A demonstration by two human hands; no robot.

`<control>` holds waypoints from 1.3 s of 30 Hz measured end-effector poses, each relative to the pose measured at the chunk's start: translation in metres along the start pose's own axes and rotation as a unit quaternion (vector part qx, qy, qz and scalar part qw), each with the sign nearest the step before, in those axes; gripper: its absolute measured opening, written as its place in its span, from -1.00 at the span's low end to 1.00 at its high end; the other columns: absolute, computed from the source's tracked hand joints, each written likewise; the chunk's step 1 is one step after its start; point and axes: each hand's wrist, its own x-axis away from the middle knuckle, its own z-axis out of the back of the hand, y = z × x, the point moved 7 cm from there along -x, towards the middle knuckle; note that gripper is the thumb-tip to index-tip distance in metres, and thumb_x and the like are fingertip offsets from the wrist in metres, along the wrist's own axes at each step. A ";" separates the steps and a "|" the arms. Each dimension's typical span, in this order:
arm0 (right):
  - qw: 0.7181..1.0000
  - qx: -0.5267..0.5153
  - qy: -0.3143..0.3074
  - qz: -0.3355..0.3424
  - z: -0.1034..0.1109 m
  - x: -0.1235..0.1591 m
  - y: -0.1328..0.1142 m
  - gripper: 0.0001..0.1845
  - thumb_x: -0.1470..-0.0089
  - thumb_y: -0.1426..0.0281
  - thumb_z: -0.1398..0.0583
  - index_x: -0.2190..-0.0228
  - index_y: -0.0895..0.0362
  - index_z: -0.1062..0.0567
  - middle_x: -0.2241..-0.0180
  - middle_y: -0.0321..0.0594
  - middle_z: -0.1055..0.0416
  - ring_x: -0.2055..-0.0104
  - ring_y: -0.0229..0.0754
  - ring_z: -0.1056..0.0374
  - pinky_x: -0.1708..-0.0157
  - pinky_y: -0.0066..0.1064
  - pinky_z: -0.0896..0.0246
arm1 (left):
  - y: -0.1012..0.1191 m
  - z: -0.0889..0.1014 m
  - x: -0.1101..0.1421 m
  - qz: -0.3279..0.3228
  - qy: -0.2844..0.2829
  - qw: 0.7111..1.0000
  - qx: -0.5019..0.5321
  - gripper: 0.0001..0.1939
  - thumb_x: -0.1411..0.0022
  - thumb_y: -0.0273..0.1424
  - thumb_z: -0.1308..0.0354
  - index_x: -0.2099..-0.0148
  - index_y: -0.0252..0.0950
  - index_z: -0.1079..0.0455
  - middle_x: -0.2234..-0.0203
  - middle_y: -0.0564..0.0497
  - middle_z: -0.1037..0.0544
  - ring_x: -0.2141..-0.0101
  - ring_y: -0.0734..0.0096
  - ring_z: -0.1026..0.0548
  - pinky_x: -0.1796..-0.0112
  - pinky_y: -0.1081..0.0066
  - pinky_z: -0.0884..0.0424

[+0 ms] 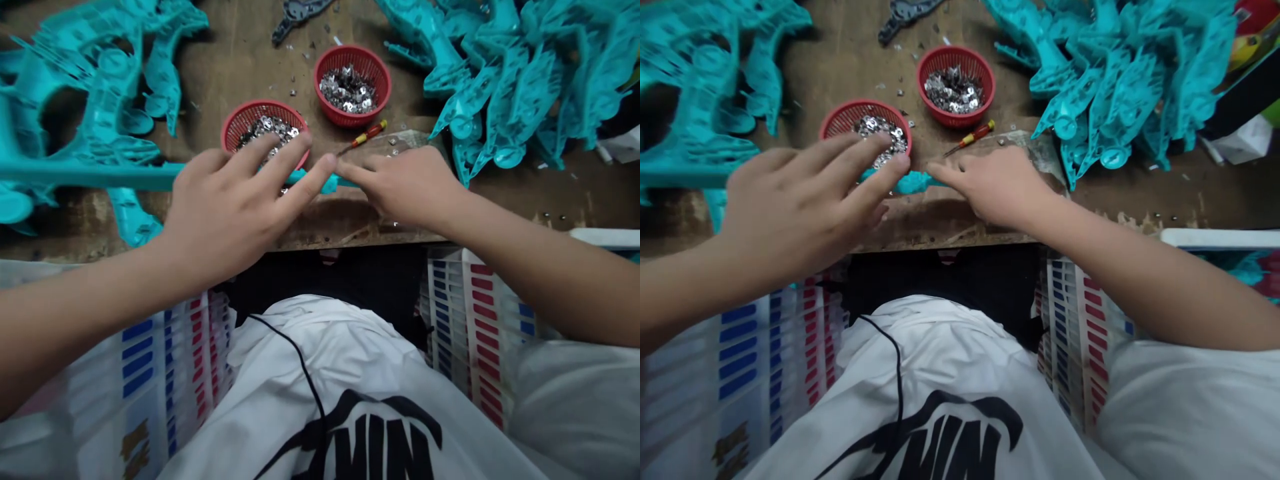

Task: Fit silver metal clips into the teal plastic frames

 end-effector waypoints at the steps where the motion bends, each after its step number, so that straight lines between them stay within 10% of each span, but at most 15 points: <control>1: 1.000 0.013 -0.004 -0.018 0.001 0.000 -0.002 -0.28 -0.74 0.34 -0.07 -0.75 -0.03 -0.44 -0.41 0.26 -0.72 -0.07 0.40 -0.73 0.11 -0.05 -0.26 | -0.003 -0.008 -0.002 0.007 -0.030 1.000 0.007 -0.19 -0.80 -0.34 -0.19 -0.90 0.23 -0.20 -0.67 -0.13 -0.66 -0.56 -0.28 -0.70 -0.37 -0.26 -0.82; 8: 0.996 -0.034 0.034 -0.076 0.006 0.006 0.034 -0.68 -0.54 0.35 -0.44 -0.22 0.13 -0.80 -0.23 0.26 -0.74 -0.25 0.49 -0.62 -0.06 -0.03 -0.42 | 0.004 -0.062 -0.011 -0.075 -0.202 0.975 -0.057 -0.45 -0.62 -0.54 -0.21 -0.44 0.06 -0.71 -0.19 -0.19 -0.86 -0.15 -0.18 -0.80 0.26 0.15 -0.73; 15: 0.975 -0.014 -0.206 -0.079 -0.037 0.005 0.039 -0.88 -0.28 0.48 -0.64 0.27 0.15 -0.85 0.34 0.05 -0.69 0.18 0.22 -0.67 0.11 -0.07 -0.38 | -0.008 -0.072 -0.009 -0.081 -0.223 0.969 -0.067 -0.41 -0.62 -0.61 -0.16 -0.44 0.02 -0.73 -0.19 -0.17 -0.86 -0.25 -0.22 -0.77 0.05 0.02 -0.79; 21: 0.990 -0.062 -0.130 -0.007 -0.072 -0.008 0.046 -0.63 -0.20 0.37 -0.60 0.54 0.03 -0.63 0.63 -0.21 -0.37 0.48 -0.04 -0.41 0.29 -0.18 -0.36 | -0.014 -0.074 -0.008 -0.114 -0.219 0.968 -0.048 -0.39 -0.64 -0.60 -0.09 -0.46 -0.02 -0.72 -0.24 -0.16 -0.85 -0.30 -0.20 -0.75 -0.11 -0.01 -0.80; 28: 0.985 -0.146 -0.090 0.028 -0.047 -0.007 0.050 -0.90 -0.40 0.33 -0.51 0.23 0.01 -0.88 0.33 -0.09 -0.73 0.22 0.11 -0.63 0.04 -0.11 -0.43 | -0.004 -0.080 -0.012 -0.138 -0.190 0.972 -0.011 -0.37 -0.65 -0.65 -0.11 -0.53 -0.11 -0.72 -0.39 -0.17 -0.82 -0.32 -0.18 -0.73 -0.18 0.01 -0.77; 34: 0.989 -0.128 -0.056 0.039 -0.023 -0.009 0.061 -0.68 -0.52 0.32 -0.34 -0.06 0.01 -0.93 0.21 -0.10 -0.80 0.10 0.12 -0.65 0.02 -0.13 -0.35 | -0.005 -0.069 -0.019 -0.143 -0.200 0.969 0.034 -0.38 -0.69 -0.55 -0.15 -0.60 -0.05 -0.69 -0.53 -0.15 -0.76 -0.40 -0.18 -0.72 -0.34 -0.05 -0.72; 39: 0.994 -0.107 -0.029 0.020 -0.025 -0.012 0.076 -0.65 -0.50 0.36 -0.33 -0.09 0.08 -0.93 0.13 0.02 -0.81 -0.03 0.25 -0.64 -0.01 -0.06 -0.32 | -0.041 -0.050 -0.032 0.004 -0.134 0.989 0.064 -0.45 -0.72 -0.19 -0.23 -0.61 0.07 -0.68 -0.62 -0.15 -0.67 -0.61 -0.33 -0.57 -0.52 -0.29 -0.59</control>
